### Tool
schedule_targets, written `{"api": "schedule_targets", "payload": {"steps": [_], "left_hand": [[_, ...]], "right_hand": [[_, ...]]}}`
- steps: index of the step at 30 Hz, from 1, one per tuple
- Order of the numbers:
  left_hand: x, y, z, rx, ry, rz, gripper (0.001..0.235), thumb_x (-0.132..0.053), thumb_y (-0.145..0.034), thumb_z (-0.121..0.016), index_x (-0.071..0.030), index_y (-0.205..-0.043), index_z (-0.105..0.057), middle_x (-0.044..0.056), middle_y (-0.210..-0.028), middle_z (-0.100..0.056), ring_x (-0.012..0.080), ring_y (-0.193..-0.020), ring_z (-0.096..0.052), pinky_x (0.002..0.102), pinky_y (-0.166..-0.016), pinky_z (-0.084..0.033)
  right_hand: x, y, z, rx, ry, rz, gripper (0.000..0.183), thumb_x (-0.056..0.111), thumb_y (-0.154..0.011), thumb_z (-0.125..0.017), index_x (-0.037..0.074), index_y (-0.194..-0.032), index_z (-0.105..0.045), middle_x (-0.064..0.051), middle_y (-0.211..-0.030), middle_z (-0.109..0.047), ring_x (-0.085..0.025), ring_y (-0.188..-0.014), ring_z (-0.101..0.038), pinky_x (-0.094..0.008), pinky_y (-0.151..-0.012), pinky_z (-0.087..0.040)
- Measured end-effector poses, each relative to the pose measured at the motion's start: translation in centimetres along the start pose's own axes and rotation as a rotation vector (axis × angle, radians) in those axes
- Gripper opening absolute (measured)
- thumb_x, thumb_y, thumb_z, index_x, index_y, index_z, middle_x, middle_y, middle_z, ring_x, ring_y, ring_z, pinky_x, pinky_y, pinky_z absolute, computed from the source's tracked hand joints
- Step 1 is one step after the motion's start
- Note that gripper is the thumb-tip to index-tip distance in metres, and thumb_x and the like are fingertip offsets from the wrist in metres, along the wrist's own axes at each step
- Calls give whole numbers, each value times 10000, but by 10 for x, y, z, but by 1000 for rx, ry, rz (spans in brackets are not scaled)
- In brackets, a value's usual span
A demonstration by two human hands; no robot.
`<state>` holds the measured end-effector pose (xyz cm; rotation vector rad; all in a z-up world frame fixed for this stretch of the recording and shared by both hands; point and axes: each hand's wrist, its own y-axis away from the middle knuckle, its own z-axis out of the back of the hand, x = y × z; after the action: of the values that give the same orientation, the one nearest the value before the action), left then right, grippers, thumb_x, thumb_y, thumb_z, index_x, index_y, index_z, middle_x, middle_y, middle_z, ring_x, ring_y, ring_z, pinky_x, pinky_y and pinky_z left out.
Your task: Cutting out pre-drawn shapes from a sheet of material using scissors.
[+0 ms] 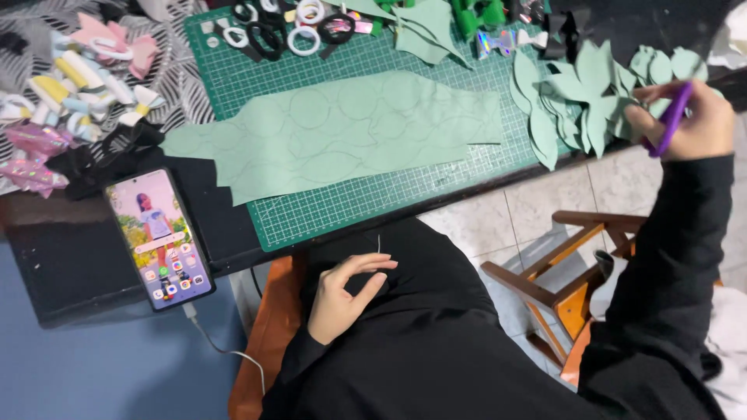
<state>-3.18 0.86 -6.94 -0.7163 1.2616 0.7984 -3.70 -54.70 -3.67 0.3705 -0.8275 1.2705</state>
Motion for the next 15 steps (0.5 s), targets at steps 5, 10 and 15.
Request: {"api": "schedule_targets", "payload": {"steps": [5, 10, 15], "left_hand": [[-5, 3, 0, -32, 14, 69, 270, -48, -936, -694, 0, -1202, -692, 97, -1128, -796, 195, -1071, -780, 302, -916, -611], [-6, 10, 1, -76, 50, 81, 294, -42, -946, -679, 0, -1238, -674, 107, -1150, -793, 196, -1088, -774, 303, -933, -610], [14, 35, 5, -157, 79, 129, 306, -40, -959, -666, 2, -1262, -662, 113, -1159, -794, 174, -1070, -761, 291, -943, -575]], "right_hand": [[59, 15, -17, -116, 326, 164, 262, 68, -1047, -883, -48, -1106, -656, -168, -1013, -703, -223, -808, -691, -288, -722, -551], [142, 18, -73, -23, -64, 121, 241, 132, -1028, -783, 11, -1132, -603, -98, -1101, -731, -147, -950, -741, -261, -719, -616], [140, 72, -122, -4, -152, 46, 295, 131, -979, -810, -14, -1142, -612, -111, -975, -741, -135, -738, -715, -261, -624, -573]]}}
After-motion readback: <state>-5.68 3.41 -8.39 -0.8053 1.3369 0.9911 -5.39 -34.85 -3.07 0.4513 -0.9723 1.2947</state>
